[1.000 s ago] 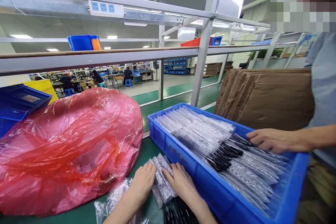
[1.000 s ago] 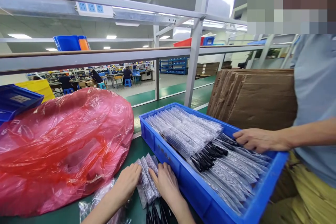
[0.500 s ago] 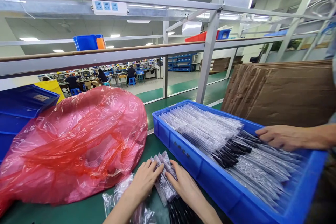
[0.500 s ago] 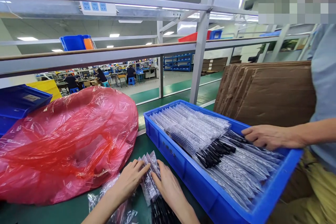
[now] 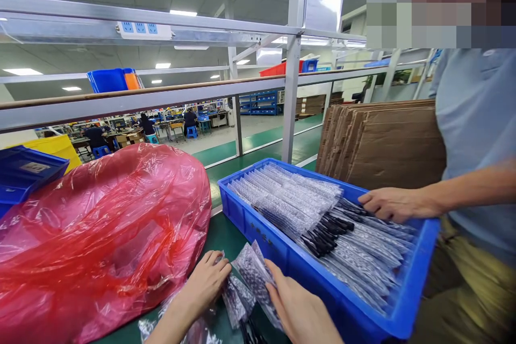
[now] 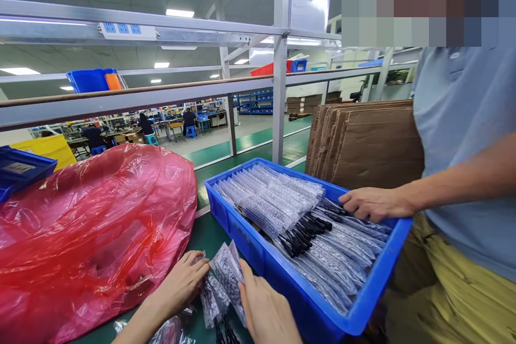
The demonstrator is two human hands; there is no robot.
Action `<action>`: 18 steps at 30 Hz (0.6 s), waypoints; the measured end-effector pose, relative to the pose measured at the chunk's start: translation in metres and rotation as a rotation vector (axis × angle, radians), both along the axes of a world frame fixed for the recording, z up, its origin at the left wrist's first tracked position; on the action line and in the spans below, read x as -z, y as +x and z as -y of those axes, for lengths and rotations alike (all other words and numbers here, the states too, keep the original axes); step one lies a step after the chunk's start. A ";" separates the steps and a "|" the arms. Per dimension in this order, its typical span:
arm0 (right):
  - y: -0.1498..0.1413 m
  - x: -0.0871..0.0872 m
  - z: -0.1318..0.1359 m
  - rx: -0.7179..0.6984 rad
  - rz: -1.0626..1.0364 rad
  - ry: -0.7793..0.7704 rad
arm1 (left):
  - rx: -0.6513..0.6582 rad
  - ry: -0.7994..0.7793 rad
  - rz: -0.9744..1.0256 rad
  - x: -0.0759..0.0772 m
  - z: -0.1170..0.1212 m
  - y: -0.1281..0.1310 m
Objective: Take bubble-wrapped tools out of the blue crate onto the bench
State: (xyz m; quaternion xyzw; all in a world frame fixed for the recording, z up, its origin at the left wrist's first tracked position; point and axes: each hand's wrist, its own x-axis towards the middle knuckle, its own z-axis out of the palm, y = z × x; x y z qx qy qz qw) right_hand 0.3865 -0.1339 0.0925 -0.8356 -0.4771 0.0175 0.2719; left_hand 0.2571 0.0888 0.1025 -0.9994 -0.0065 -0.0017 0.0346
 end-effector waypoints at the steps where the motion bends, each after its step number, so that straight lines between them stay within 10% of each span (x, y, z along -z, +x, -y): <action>1: 0.003 -0.014 0.016 -0.035 0.038 0.034 | -0.003 -0.004 -0.005 0.000 0.000 0.000; 5: 0.044 -0.090 0.061 -0.059 0.442 0.321 | -0.006 -0.018 -0.021 -0.003 0.001 -0.001; 9: 0.097 -0.146 0.041 0.150 0.614 0.068 | -0.013 -0.029 -0.022 -0.004 0.002 -0.004; 18: 0.115 -0.117 -0.042 -0.099 0.482 -0.251 | -0.021 -0.032 -0.023 0.007 -0.002 -0.005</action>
